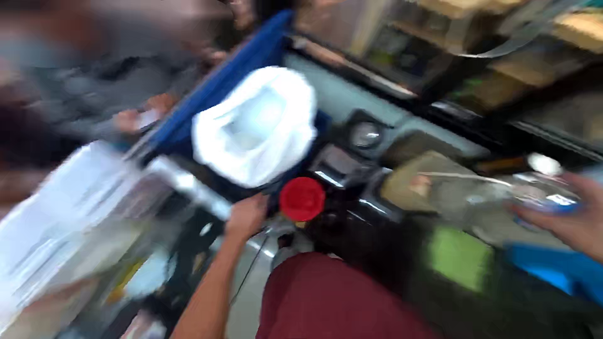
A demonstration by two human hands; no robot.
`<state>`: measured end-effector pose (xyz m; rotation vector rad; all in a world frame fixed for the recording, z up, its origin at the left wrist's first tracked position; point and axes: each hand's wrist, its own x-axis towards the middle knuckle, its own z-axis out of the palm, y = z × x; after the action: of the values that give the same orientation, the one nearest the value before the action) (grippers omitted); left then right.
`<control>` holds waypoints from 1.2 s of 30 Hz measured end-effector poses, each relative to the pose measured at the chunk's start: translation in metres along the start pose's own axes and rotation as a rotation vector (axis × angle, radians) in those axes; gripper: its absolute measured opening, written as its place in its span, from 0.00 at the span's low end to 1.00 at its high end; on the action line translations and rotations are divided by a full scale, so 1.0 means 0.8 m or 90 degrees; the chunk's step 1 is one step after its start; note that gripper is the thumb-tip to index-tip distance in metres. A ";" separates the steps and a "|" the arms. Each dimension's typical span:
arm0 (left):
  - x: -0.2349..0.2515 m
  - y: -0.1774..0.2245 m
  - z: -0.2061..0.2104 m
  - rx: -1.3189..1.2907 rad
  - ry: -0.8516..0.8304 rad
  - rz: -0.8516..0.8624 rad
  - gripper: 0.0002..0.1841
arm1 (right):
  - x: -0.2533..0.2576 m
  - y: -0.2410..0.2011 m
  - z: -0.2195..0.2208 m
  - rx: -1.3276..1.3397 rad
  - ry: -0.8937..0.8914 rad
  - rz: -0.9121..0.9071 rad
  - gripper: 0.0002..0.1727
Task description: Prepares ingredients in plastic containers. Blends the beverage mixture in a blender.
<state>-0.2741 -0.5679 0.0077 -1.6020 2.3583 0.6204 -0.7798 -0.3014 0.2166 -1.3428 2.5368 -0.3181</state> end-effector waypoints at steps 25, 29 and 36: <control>0.022 0.028 0.009 0.158 -0.009 -0.042 0.29 | -0.004 0.074 0.004 -0.169 0.032 -0.013 0.49; 0.021 0.027 0.011 0.160 -0.003 -0.045 0.28 | 0.009 0.066 0.007 -0.153 0.028 -0.014 0.48; 0.019 0.028 0.013 0.155 0.015 -0.042 0.28 | 0.041 0.077 0.009 -0.171 0.055 -0.010 0.47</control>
<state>-0.3005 -0.5685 -0.0026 -1.5777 2.2832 0.2884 -0.8433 -0.2948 0.1870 -1.4714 2.7180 -0.0369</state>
